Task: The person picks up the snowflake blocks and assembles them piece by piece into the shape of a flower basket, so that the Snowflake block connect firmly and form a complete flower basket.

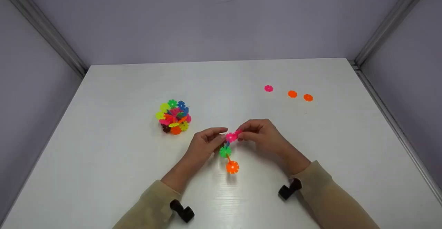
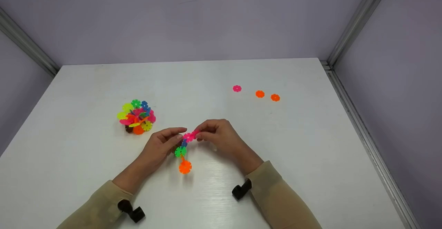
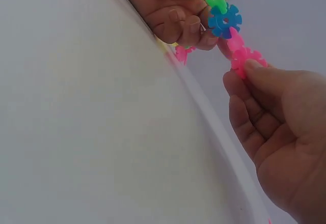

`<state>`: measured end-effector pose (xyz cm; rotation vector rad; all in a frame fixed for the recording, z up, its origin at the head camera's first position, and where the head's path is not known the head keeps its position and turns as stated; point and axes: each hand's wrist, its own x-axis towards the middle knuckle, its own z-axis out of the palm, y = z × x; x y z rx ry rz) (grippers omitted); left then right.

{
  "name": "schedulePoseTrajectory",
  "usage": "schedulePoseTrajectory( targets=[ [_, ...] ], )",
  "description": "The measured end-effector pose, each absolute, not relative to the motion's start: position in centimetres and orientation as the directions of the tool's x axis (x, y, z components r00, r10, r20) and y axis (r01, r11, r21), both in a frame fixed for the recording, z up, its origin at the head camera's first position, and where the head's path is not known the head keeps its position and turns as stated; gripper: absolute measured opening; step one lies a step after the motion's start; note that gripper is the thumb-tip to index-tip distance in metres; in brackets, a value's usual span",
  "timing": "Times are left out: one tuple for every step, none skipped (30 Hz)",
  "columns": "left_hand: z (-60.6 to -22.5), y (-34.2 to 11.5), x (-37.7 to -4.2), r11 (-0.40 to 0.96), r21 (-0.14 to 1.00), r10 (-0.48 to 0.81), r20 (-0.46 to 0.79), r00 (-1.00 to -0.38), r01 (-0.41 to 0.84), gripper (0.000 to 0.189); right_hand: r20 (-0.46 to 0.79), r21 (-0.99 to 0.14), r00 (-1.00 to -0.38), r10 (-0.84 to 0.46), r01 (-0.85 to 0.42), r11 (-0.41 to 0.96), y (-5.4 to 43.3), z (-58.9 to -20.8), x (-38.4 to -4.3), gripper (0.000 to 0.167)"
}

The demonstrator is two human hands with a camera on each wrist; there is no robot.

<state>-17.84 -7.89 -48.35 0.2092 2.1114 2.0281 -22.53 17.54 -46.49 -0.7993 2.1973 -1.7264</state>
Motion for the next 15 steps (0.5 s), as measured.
schedulePoseTrajectory(
  targets=[
    [-48.3,-7.9,-17.9,0.046,0.998,0.251,-0.042,-0.967,-0.032,0.034,0.147,-0.947,-0.815,-0.56,-0.28,0.159,17.4,-46.5,-22.5,0.01],
    [-48.3,-7.9,-17.9,0.045,0.999,0.258,-0.035,-0.966,-0.024,0.034,0.148,-0.946,-0.808,-0.571,-0.284,0.157,17.3,-46.4,-22.4,0.01],
    [-48.3,-7.9,-17.9,0.043,0.999,0.264,-0.03,-0.964,-0.019,0.033,0.147,-0.946,-0.804,-0.577,-0.284,0.154,17.2,-46.4,-22.4,0.01],
    [-48.3,-7.9,-17.9,0.04,0.999,0.269,-0.027,-0.963,-0.017,0.033,0.142,-0.947,-0.803,-0.579,-0.28,0.156,17.2,-46.4,-22.3,0.01],
    [-48.3,-7.9,-17.9,0.037,0.999,0.272,-0.026,-0.962,-0.016,0.033,0.139,-0.946,-0.804,-0.579,-0.28,0.161,17.1,-46.4,-22.3,0.01],
    [-48.3,-7.9,-17.9,0.032,0.999,0.273,-0.027,-0.962,-0.019,0.032,0.135,-0.945,-0.806,-0.576,-0.28,0.171,17.1,-46.4,-22.3,0.01],
    [-48.3,-8.0,-17.8,0.027,0.999,0.27,-0.031,-0.962,-0.025,0.031,0.129,-0.943,-0.811,-0.571,-0.278,0.182,17.1,-46.4,-22.3,0.011],
    [-48.3,-8.0,-17.8,0.021,0.999,0.265,-0.038,-0.963,-0.034,0.031,0.124,-0.941,-0.817,-0.564,-0.277,0.196,17.2,-46.4,-22.4,0.012],
    [-48.3,-8.0,-17.7,0.016,0.999,0.26,-0.045,-0.964,-0.042,0.03,0.118,-0.939,-0.825,-0.552,-0.274,0.21,17.4,-46.3,-22.5,0.013],
    [-48.4,-8.0,-17.7,0.014,0.999,0.253,-0.053,-0.966,-0.051,0.029,0.113,-0.936,-0.835,-0.539,-0.272,0.225,17.6,-46.3,-22.6,0.014],
    [-48.4,-8.0,-17.7,0.01,0.998,0.245,-0.059,-0.968,-0.058,0.029,0.111,-0.933,-0.845,-0.523,-0.27,0.239,17.9,-46.2,-22.8,0.016],
    [-48.4,-8.0,-17.7,0.005,0.998,0.238,-0.065,-0.969,-0.065,0.028,0.111,-0.931,-0.857,-0.503,-0.267,0.249,18.3,-46.1,-23.1,0.017],
    [-48.4,-8.0,-17.7,0.0,0.997,0.231,-0.07,-0.971,-0.072,0.028,0.115,-0.93,-0.87,-0.479,-0.263,0.255,18.8,-45.9,-23.4,0.018],
    [-48.4,-8.0,-17.7,-0.004,0.997,0.224,-0.076,-0.972,-0.079,0.027,0.119,-0.931,-0.886,-0.449,-0.257,0.26,19.4,-45.8,-23.7,0.019],
    [-48.4,-8.0,-17.7,-0.005,0.996,0.219,-0.084,-0.972,-0.087,0.027,0.123,-0.932,-0.901,-0.416,-0.249,0.263,20.1,-45.6,-24.1,0.02]
  ],
)
